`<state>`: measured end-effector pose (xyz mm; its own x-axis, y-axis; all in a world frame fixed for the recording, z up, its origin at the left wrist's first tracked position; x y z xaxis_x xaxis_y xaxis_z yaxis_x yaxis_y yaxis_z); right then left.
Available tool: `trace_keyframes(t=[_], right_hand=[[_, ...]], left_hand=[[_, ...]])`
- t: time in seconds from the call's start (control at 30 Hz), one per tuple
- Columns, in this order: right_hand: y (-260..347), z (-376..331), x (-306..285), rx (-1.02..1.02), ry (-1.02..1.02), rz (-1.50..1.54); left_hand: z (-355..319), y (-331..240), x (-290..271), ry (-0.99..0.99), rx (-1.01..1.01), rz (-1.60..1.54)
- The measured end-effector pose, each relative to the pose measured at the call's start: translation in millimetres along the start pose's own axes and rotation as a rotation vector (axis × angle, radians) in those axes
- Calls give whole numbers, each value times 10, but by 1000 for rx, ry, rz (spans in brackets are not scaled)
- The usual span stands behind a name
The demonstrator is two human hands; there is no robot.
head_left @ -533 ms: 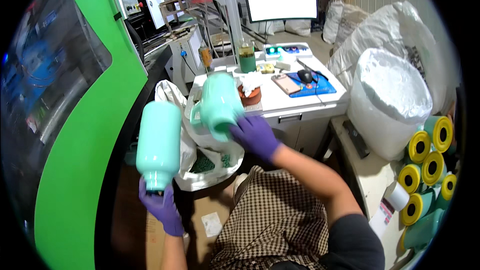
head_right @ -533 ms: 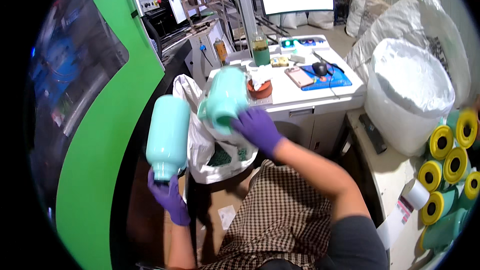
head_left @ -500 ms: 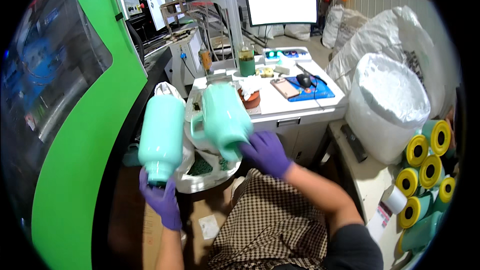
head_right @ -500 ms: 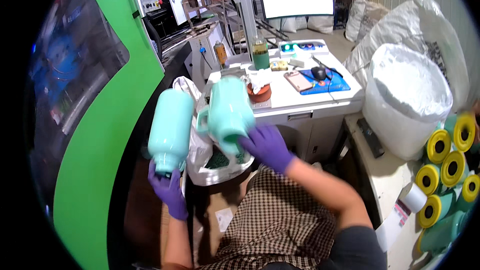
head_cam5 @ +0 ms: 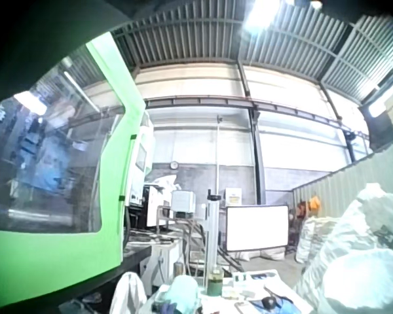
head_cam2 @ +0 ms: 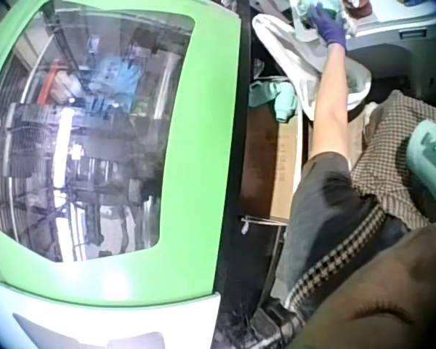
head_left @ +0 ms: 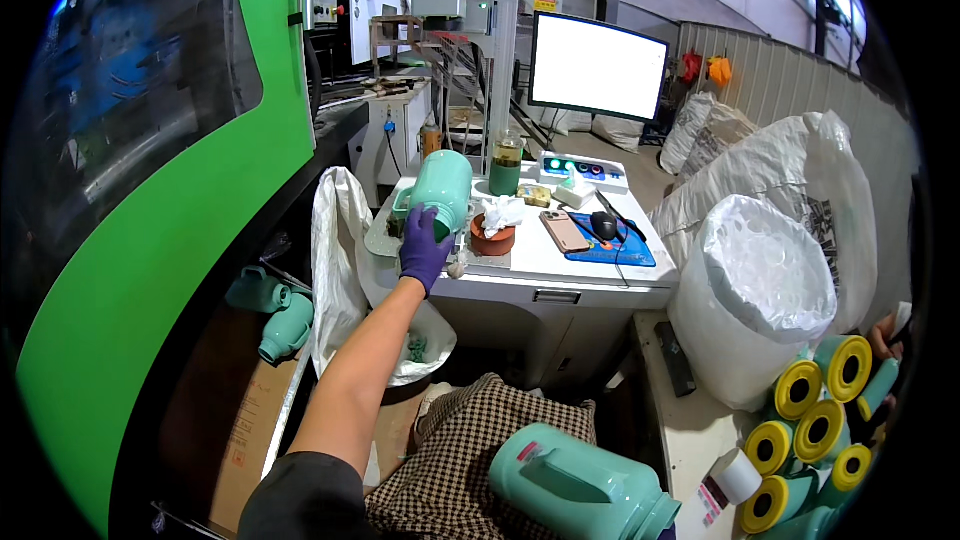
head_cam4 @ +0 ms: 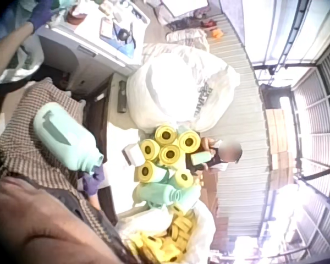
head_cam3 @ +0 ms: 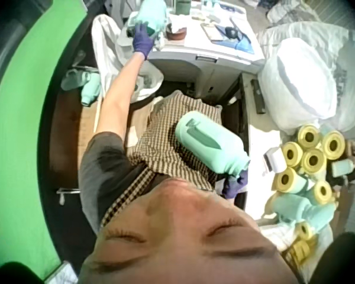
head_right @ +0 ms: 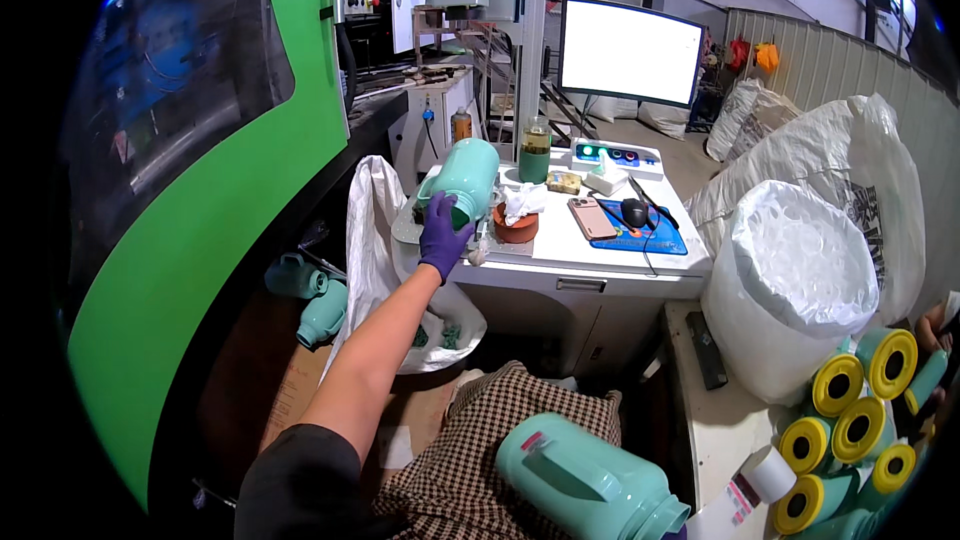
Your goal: The person sits on the floor and repeatedly assembles light green plastic containers with yellow lids. They pick up a container, insert a small green part, apply a label, and screw on a yellow lid before placing the finished unit aside. The process is repeated for multiple units.
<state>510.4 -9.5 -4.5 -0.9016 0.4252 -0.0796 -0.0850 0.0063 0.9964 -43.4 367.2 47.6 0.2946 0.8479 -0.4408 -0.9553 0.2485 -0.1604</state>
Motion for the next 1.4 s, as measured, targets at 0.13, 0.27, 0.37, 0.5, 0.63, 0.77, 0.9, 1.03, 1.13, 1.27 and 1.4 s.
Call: trace_keyframes(t=[0.13,0.27,0.37,0.5,0.63,0.77,0.9,1.03,1.13,1.27,1.4], right_hand=[[-263,20,-157,-148,148,78],[427,188,398,-425,649,12],[658,168,798,-622,746,-145],[775,97,1022,-526,796,-292],[905,-4,1274,-644,820,-138],[844,-19,1284,-610,855,-54],[920,9,1103,-609,891,-93],[1307,389,420,-826,848,-494],[1572,931,-911,-497,507,-994],[2186,1105,-3377,303,-452,-1733],[1548,360,-5892,854,-787,-1787]], left_hand=[[45,18,8,86,-99,-11],[77,190,-146,179,-80,29],[86,170,-303,320,-38,120],[-138,-1557,-674,426,109,-625],[-694,-2974,-1957,1016,383,-1271],[-999,-3380,-2213,1171,244,-1028],[-739,-3639,-2173,896,674,-1032],[-579,-3539,-2166,880,833,-881],[-484,-3014,-2148,952,618,-586],[-750,-1727,-2134,472,198,-440],[-1331,-1411,-1913,216,-130,-562]])
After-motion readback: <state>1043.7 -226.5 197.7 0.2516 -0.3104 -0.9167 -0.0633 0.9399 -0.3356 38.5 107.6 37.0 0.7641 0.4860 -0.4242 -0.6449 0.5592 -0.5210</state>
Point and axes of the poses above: each hand's wrist, its own z-axis towards the middle knuckle, its own x-axis out of the palm, y = z × x, the point moved 5 cm from there along z, towards the middle knuckle, and after that the axes turned 14 degrees about x, right-handed, at the moved point
